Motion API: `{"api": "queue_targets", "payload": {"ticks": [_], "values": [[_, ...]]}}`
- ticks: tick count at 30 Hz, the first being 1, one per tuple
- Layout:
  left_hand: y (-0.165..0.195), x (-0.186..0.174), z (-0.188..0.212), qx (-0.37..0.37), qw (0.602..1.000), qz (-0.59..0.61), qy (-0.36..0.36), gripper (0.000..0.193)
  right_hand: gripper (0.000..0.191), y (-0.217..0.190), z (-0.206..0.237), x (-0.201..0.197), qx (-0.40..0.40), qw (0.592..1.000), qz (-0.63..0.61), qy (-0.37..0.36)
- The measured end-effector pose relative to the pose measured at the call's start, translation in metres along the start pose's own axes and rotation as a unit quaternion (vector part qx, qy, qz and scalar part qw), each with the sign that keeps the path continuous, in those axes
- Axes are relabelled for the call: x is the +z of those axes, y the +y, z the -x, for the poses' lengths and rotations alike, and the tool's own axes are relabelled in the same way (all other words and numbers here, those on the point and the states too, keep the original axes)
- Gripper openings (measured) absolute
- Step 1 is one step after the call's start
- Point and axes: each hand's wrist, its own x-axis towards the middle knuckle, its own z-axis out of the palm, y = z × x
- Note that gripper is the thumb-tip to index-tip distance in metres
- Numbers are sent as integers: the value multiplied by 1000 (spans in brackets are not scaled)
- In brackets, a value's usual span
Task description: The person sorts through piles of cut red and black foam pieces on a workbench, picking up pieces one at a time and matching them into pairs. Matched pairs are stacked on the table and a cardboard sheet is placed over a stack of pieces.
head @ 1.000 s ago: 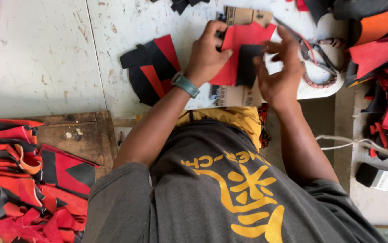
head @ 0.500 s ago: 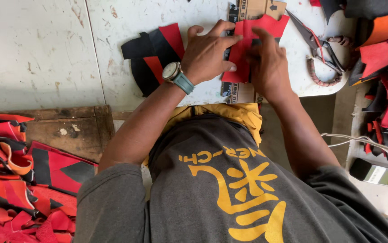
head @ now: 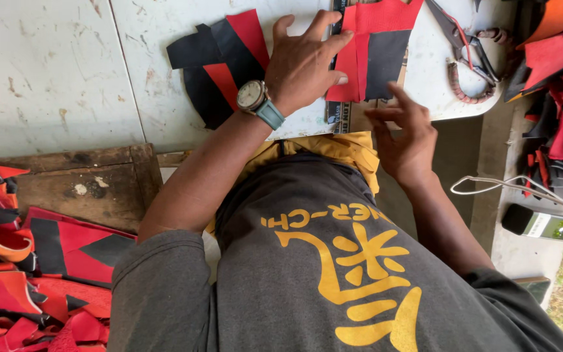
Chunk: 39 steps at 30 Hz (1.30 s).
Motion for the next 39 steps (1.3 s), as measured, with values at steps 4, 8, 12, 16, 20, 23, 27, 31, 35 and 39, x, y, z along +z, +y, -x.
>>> {"api": "queue_targets", "payload": {"ticks": [4, 8, 12, 16, 20, 23, 27, 31, 35, 39], "values": [[-1, 2, 5, 34, 999, -6, 36, 60, 73, -4, 1, -3, -20, 999, -12, -45], [-3, 1, 2, 45, 998, -20, 48, 54, 64, -25, -60, 8, -65, 982, 159, -81], [-1, -2, 0, 9, 999, -39, 0, 43, 68, -27, -99, 15, -42, 991, 101, -75], [0, -2, 4, 5, 999, -15, 41, 62, 74, -10, -59, 0, -29, 998, 40, -31], [-6, -1, 5, -16, 995, -6, 96, 93, 96, 21, -45, -5, 81, 996, 20, 37], [-10, -5, 10, -22, 996, 8, 85, 69, 115, 40, -68, 8, 48, 997, 29, 56], [-14, -6, 5, -39, 993, -23, 111, 56, 122, 46, -90, 21, 52, 996, 65, 28], [-20, 14, -26, -44, 987, -11, 152, 47, 122, 39, -91, 20, 61, 996, 61, 16], [-39, 38, -64, -116, 982, -23, 148, 11, 123, 35, -94, 21, 74, 996, 56, 8], [-59, 34, -74, -93, 982, -16, 165, 13, 122, 30, -90, 22, 75, 996, 35, 30]]}}
